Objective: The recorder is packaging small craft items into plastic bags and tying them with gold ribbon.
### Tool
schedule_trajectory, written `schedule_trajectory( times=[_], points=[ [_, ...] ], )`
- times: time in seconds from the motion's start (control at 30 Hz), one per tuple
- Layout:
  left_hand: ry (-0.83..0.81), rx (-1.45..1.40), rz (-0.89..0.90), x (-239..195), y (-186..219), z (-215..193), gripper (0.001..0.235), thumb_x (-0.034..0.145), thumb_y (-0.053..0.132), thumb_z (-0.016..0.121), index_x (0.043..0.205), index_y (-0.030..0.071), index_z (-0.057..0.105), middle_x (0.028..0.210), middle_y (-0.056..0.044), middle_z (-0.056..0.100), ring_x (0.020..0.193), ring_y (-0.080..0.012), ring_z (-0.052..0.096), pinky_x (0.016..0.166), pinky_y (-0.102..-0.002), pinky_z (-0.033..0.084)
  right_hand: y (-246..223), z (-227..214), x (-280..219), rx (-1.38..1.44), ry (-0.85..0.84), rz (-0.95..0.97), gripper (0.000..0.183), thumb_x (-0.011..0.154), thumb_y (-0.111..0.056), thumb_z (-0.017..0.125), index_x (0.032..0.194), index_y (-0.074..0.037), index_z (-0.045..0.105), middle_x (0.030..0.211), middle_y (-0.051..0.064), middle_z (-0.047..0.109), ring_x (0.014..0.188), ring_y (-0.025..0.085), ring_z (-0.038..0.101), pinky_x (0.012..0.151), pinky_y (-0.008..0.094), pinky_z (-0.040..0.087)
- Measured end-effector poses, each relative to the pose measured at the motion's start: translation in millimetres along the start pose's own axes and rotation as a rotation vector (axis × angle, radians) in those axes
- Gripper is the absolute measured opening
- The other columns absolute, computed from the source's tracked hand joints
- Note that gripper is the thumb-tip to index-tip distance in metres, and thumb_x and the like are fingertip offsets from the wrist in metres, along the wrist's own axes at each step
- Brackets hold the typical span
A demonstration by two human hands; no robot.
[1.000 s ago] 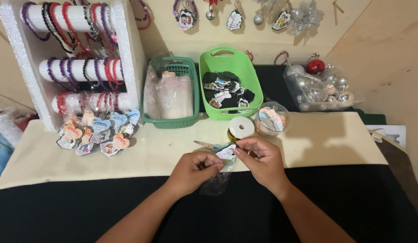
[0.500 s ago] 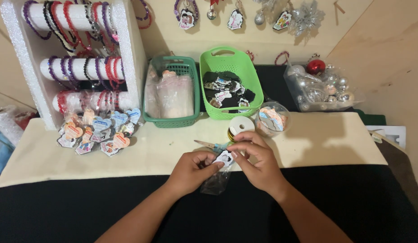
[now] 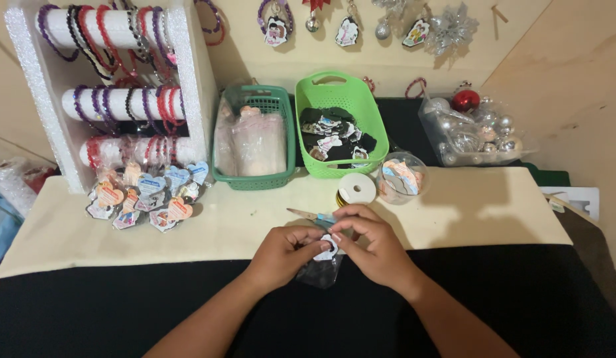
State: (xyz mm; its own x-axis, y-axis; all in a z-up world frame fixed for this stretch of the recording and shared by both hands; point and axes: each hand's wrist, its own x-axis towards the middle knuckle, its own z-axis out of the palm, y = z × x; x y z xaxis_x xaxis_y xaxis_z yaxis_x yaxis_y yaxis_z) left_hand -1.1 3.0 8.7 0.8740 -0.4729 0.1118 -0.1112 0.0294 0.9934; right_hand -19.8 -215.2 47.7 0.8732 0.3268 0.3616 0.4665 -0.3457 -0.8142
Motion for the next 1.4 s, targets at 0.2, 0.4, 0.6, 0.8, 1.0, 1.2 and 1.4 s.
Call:
schedule_trajectory(
  times=[0.2,0.4,0.6,0.8,1.0,1.2,1.4],
  points=[
    [-0.002,0.106,-0.051,0,-1,1,0.023,0.092,0.015,0.075,0.111,0.001,0.079,0.083,-0.002,0.076,0.073,-0.0047,0.062,0.066,-0.023,0.052,16,3,-3,-0.005,0.064,0.058,0.011,0.092,-0.010,0.074,0.101,-0.004,0.076,0.118,0.006,0.069,0.092,0.011,0.065,0.075,0.024,0.053],
    [-0.014,0.016,0.005,0,-5,1,0.023,0.093,0.014,0.073,0.111,0.000,0.077,0.089,-0.001,0.078,0.078,-0.0035,0.066,0.070,-0.022,0.055,4,4,0,0.013,0.099,0.021,0.017,0.091,-0.008,0.073,0.108,-0.003,0.074,0.113,0.005,0.070,0.097,0.011,0.066,0.076,0.024,0.053],
    [-0.005,0.069,-0.017,0,-1,1,0.022,0.093,0.016,0.074,0.108,0.002,0.078,0.084,-0.001,0.076,0.073,-0.0034,0.064,0.066,-0.023,0.053,-1,5,1,0.049,0.069,0.093,0.019,0.092,-0.006,0.070,0.110,-0.004,0.075,0.112,0.006,0.071,0.092,0.012,0.066,0.074,0.024,0.053],
    [0.020,0.149,-0.008,-1,1,2,0.023,0.093,0.021,0.074,0.106,0.003,0.078,0.076,0.001,0.071,0.066,-0.0024,0.056,0.059,-0.023,0.047,0,1,2,-0.044,0.076,0.010,0.015,0.096,-0.004,0.066,0.109,-0.002,0.074,0.111,0.007,0.073,0.095,0.013,0.068,0.076,0.024,0.052],
    [0.040,0.190,-0.058,-1,8,4,0.023,0.094,0.024,0.073,0.104,0.004,0.079,0.070,0.002,0.068,0.061,-0.0028,0.054,0.055,-0.023,0.045,-1,-2,2,-0.057,0.053,-0.047,0.020,0.093,-0.001,0.066,0.109,-0.003,0.077,0.112,0.008,0.070,0.101,0.015,0.068,0.085,0.026,0.055],
    [0.044,0.145,-0.053,-2,7,4,0.023,0.094,0.025,0.072,0.103,0.004,0.078,0.073,0.003,0.071,0.061,-0.0015,0.055,0.055,-0.022,0.046,-3,-2,2,-0.087,0.060,-0.056,0.019,0.093,0.000,0.065,0.107,-0.003,0.077,0.113,0.009,0.069,0.103,0.017,0.069,0.089,0.029,0.054],
    [0.079,0.143,0.045,1,-14,3,0.022,0.095,0.024,0.074,0.099,0.002,0.078,0.074,0.003,0.069,0.067,-0.0025,0.056,0.060,-0.022,0.048,21,-2,5,-0.072,0.125,-0.077,0.011,0.092,-0.006,0.072,0.100,-0.002,0.078,0.110,0.008,0.072,0.102,0.017,0.069,0.084,0.029,0.056]
  ],
)
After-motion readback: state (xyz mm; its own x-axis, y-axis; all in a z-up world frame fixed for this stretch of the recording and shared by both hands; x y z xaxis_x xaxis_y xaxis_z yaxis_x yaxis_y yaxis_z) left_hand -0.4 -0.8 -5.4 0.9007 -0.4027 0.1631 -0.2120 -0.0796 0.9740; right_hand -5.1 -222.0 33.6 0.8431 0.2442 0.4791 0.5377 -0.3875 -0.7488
